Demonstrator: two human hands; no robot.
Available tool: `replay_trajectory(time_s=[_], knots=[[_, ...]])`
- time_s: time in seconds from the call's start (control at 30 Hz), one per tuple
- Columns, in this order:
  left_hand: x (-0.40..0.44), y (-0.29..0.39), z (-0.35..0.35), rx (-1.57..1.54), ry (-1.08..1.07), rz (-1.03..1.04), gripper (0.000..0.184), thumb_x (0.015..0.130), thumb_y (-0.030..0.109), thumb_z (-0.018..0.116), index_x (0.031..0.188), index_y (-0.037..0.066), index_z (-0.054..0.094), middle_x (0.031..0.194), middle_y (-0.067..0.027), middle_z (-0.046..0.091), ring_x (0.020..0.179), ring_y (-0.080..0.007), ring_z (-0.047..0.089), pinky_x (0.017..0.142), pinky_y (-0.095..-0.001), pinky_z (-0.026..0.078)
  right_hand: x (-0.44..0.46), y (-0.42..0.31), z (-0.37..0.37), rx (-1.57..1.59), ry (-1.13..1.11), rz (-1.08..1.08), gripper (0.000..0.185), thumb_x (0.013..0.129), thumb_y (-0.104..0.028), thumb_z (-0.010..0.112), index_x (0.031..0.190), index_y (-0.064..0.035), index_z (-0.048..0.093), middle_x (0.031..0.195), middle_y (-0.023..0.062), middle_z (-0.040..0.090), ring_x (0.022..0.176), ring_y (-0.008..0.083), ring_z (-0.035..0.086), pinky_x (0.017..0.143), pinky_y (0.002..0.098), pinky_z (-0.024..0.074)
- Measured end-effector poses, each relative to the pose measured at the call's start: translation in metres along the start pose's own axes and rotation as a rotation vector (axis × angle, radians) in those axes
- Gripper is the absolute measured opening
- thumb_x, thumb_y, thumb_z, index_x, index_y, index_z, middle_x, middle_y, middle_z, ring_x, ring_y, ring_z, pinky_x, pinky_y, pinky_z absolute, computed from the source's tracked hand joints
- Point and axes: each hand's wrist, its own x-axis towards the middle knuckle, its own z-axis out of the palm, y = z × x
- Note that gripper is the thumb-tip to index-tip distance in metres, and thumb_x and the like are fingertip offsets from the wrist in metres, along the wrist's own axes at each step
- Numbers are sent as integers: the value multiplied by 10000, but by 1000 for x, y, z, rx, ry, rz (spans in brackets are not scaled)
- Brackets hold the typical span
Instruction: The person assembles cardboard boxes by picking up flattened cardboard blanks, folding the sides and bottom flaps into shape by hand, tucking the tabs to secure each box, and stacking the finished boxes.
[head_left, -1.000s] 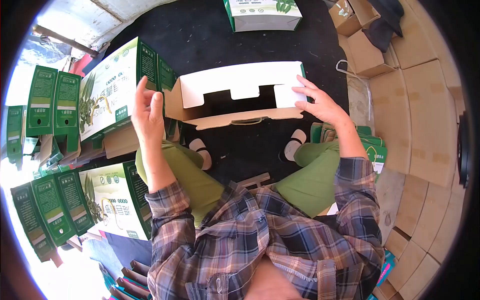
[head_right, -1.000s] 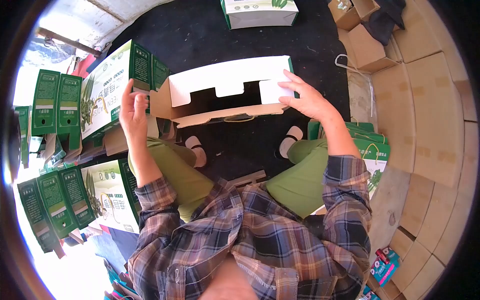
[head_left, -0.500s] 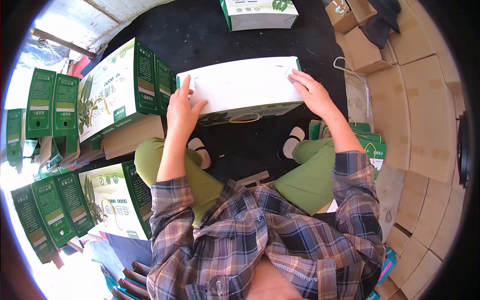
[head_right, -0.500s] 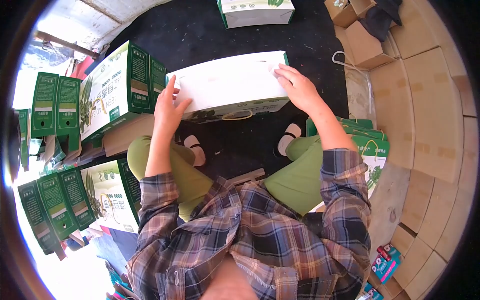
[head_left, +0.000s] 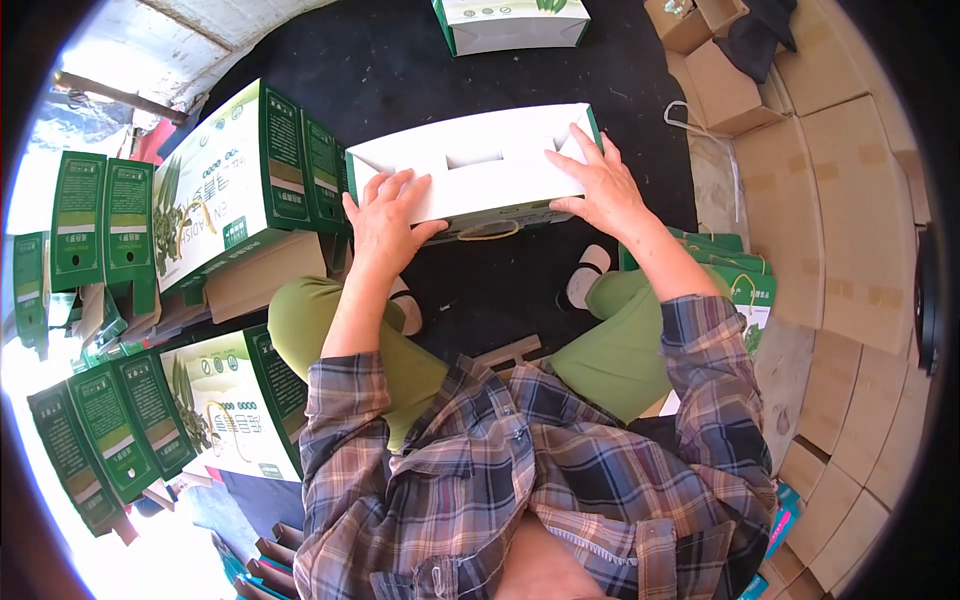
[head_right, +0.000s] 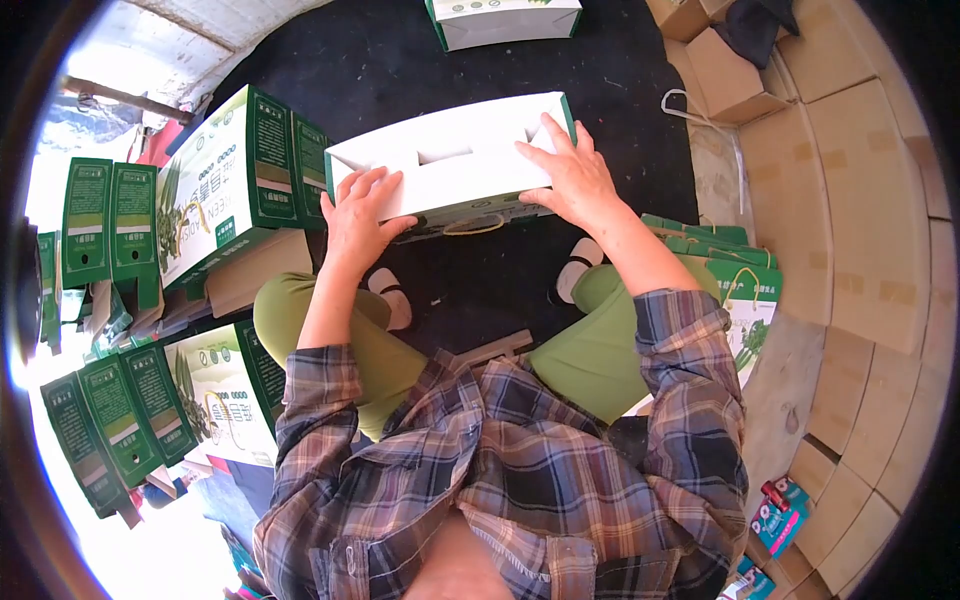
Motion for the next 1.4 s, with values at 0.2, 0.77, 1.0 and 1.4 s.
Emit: replay_trajectory(time_s=[0.2, 0.77, 1.0, 1.4], knots=[[0, -4, 4, 16, -62, 27, 530, 715, 424, 719, 1182, 200, 605, 1244, -5, 551, 1241, -260, 405, 1002, -695, 197, -2, 1, 0, -21, -43, -5, 564, 677, -287, 789, 1208, -237, 606, 1478, 94, 279, 1330, 456, 223, 1062, 500, 328], [12, -50, 15, -476, 473, -349, 464, 816, 243, 681, 1215, 47, 548, 1051, -142, 565, 987, -285, 526, 855, -384, 441, 24, 57, 22, 704, 326, 307, 489, 865, -361, 597, 1279, -115, 518, 1218, 131, 579, 977, 300, 618, 869, 355, 472], [16, -97, 44, -1367, 65, -1084, 555, 925, 494, 472, 1203, 22, 564, 1167, -112, 600, 1016, -221, 582, 885, -365, 455, 11, 76, 30, 1005, -409, 807, 764, 867, -712, 302, 1116, -56, 604, 1008, 135, 631, 852, 288, 615, 755, 478, 492], [-1, -82, 10, -1771, 244, -558, 323, 907, 232, 522, 1142, 16, 572, 1071, -96, 629, 1004, -194, 585, 914, -313, 439, 1, 58, -11, 1418, -50, 571, 610, 892, -590, 446, 1220, -91, 570, 1118, 78, 620, 1022, 216, 574, 870, 374, 448]])
